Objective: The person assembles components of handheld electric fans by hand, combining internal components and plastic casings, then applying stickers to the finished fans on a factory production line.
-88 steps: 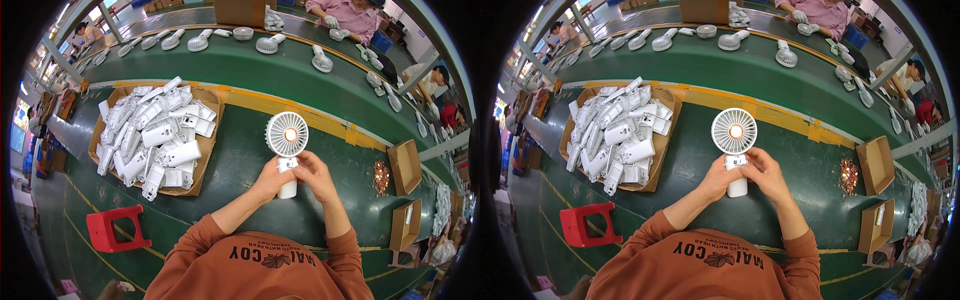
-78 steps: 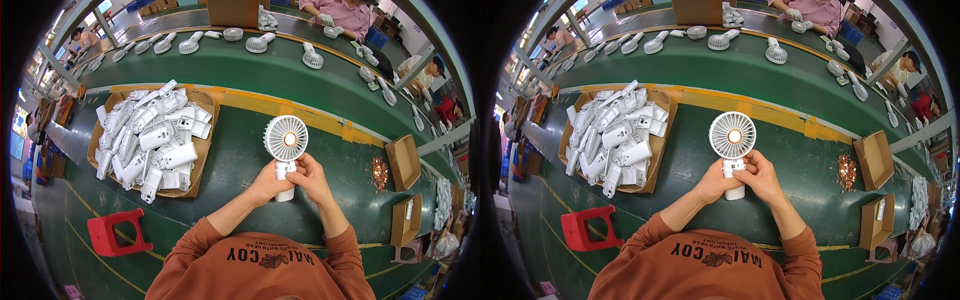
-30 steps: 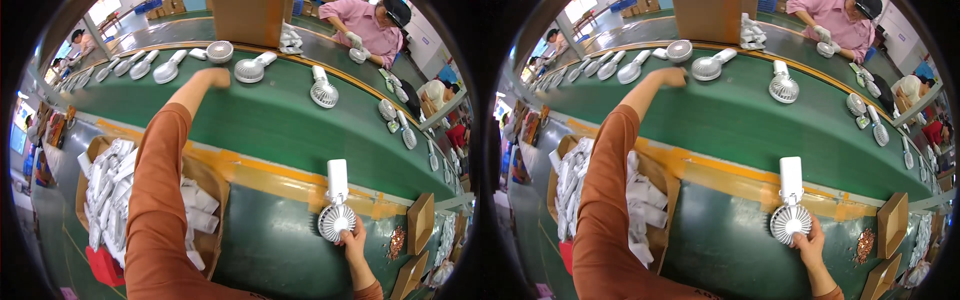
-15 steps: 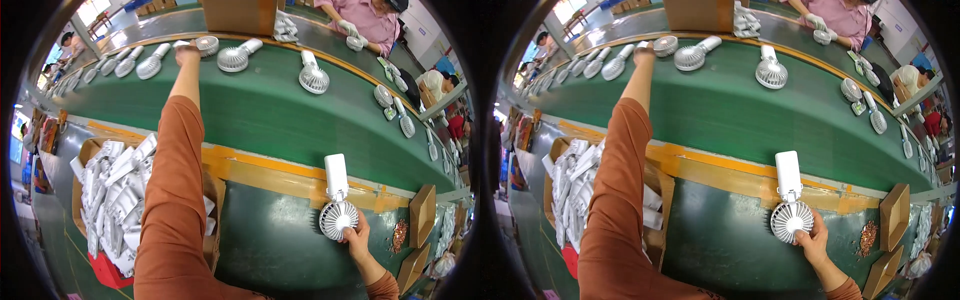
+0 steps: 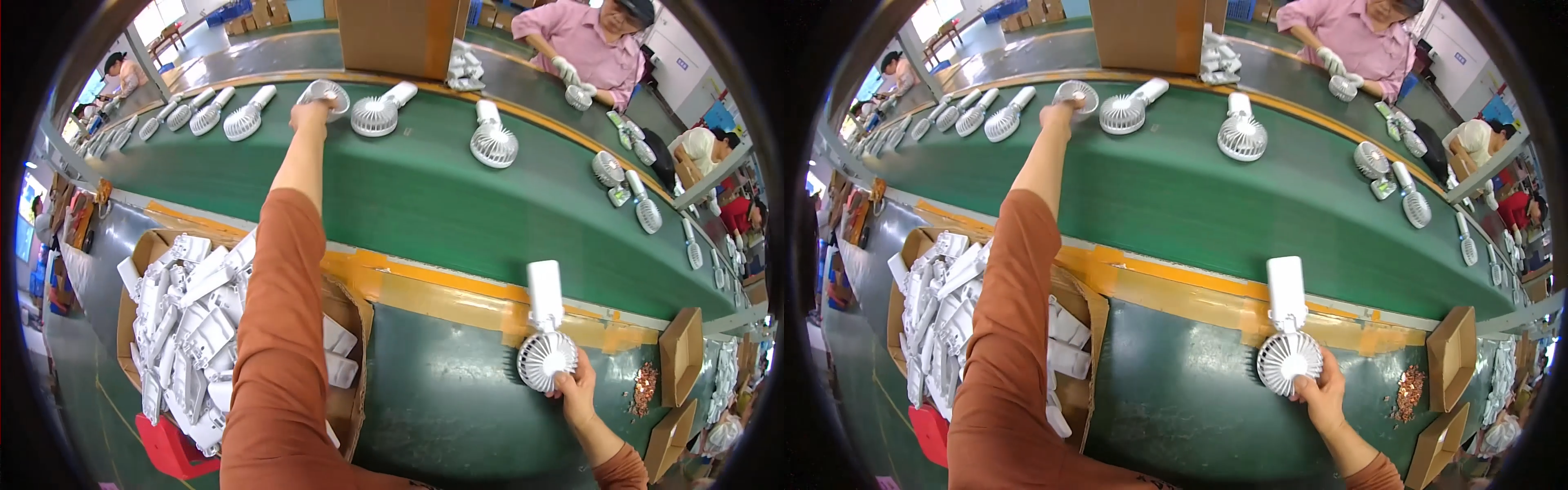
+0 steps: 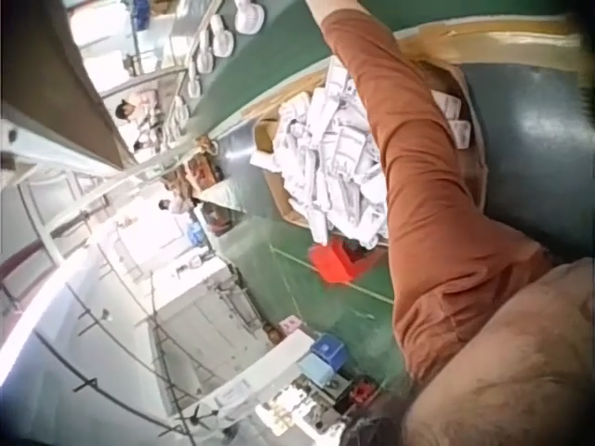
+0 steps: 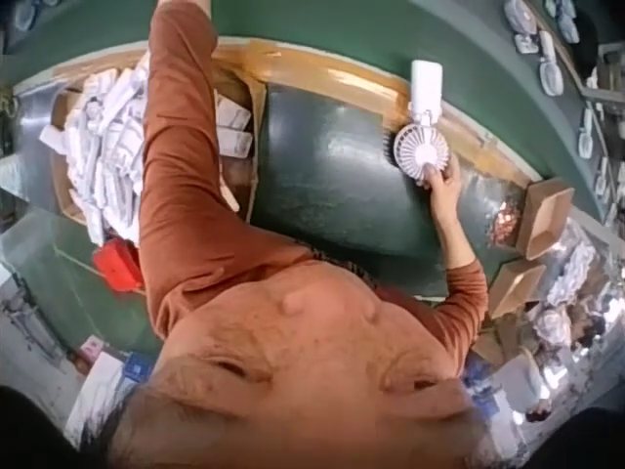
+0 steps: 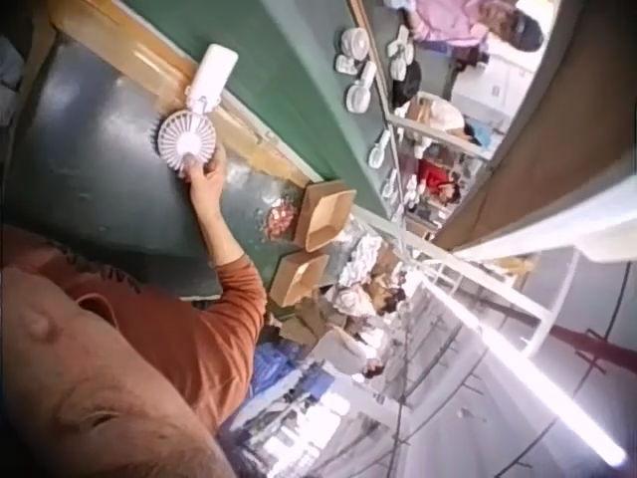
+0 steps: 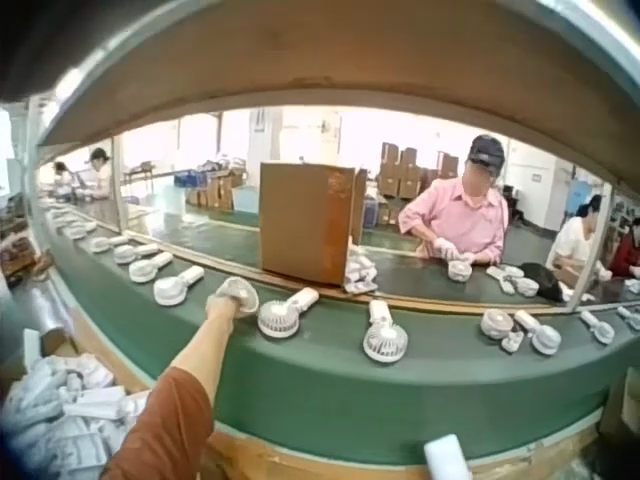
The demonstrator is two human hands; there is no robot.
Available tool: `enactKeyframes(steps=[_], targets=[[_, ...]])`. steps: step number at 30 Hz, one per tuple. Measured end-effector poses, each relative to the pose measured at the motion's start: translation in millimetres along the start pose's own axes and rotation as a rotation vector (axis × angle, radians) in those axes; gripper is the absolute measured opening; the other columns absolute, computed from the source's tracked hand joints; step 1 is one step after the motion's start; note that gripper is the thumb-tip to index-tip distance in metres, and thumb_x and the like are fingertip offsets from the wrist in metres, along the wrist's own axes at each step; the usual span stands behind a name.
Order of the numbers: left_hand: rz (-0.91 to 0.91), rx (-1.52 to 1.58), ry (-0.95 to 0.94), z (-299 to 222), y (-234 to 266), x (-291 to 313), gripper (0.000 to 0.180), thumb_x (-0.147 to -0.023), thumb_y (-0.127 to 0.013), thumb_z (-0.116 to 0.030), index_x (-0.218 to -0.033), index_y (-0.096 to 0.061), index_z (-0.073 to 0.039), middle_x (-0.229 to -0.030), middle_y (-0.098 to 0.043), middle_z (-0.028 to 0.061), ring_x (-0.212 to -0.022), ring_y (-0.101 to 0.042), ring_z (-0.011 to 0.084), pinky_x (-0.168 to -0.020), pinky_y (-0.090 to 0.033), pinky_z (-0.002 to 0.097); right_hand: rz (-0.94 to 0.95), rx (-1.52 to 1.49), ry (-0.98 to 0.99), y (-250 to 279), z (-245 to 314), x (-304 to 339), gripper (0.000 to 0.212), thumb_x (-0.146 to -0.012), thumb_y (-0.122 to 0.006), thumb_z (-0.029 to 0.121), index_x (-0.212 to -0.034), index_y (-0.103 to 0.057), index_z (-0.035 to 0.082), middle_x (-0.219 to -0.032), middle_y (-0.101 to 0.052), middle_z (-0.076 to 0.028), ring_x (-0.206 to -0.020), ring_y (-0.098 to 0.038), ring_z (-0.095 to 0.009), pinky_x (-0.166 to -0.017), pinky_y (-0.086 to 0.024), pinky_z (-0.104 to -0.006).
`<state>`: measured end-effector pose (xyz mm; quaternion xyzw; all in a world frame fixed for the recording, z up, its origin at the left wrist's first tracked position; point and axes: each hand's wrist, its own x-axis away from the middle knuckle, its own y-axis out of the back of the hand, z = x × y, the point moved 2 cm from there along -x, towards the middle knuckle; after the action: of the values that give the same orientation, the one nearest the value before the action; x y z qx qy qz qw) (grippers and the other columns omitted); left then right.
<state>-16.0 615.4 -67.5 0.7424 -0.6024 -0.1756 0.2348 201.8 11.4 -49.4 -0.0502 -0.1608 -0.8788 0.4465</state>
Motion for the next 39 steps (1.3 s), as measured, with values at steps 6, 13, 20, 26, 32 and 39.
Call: enactKeyframes(steps=[6,13,20,26,32,39], targets=[[0.207,0.495,-0.073,-11,94,34,0.054,-0.064,-0.076,-0.022,-0.108,-0.056,0.002,-0.1,-0.063,0.0127,-0.086,-0.063,0.0231,-0.067,-0.053,0.0364,-0.002,-0.16,-0.196,9,22,-69,0.029,-0.085,-0.058,0.029,-0.099,-0.056,0.003,-0.076,-0.058,-0.002,-0.051,-0.05,-0.009,-0.04,-0.039,-0.0223],[0.404,0.481,-0.251,-43,152,171,0.043,-0.076,-0.068,-0.02,-0.111,-0.051,-0.001,-0.099,-0.062,0.0086,-0.085,-0.063,0.0165,-0.069,-0.051,0.0289,0.012,-0.387,-0.023,5,34,-237,0.044,-0.084,-0.064,0.035,-0.111,-0.055,0.002,-0.091,-0.062,-0.005,-0.066,-0.056,-0.011,-0.057,-0.047,-0.0237],[0.792,0.526,-0.292,-30,170,284,0.047,-0.073,-0.069,-0.011,-0.115,-0.049,0.0,-0.103,-0.062,0.0081,-0.093,-0.06,0.016,-0.081,-0.048,0.0291,-0.459,0.592,0.277,49,29,-314,0.073,-0.079,-0.067,0.041,-0.131,-0.041,-0.003,-0.113,-0.06,-0.017,-0.1,-0.059,-0.029,-0.082,-0.048,-0.0367],[1.163,0.351,-0.272,-21,183,365,0.059,-0.072,-0.076,-0.008,-0.121,-0.046,-0.001,-0.106,-0.059,0.007,-0.099,-0.058,0.0149,-0.087,-0.046,0.03,-0.357,1.216,0.163,87,42,-293,0.061,-0.079,-0.059,0.05,-0.13,-0.051,0.017,-0.141,-0.036,-0.015,-0.13,-0.031,-0.034,-0.101,-0.034,-0.0479],[1.296,0.145,-0.169,3,151,414,0.062,-0.076,-0.075,-0.018,-0.124,-0.042,0.002,-0.106,-0.059,0.0095,-0.098,-0.057,0.0147,-0.085,-0.047,0.0288,-0.577,1.189,0.83,84,30,-266,0.019,-0.07,-0.069,0.013,-0.085,-0.058,0.009,-0.075,-0.063,-0.008,-0.083,-0.056,-0.031,-0.074,-0.047,-0.0422],[0.995,-0.176,-0.676,17,114,436,0.059,-0.082,-0.064,-0.023,-0.128,-0.036,0.001,-0.115,-0.05,0.0242,-0.108,-0.052,0.0372,-0.094,-0.042,0.0397,-0.156,0.682,0.759,65,44,-141,0.018,-0.074,-0.066,0.005,-0.09,-0.06,0.006,-0.08,-0.061,-0.007,-0.082,-0.055,-0.026,-0.073,-0.046,-0.0382]])
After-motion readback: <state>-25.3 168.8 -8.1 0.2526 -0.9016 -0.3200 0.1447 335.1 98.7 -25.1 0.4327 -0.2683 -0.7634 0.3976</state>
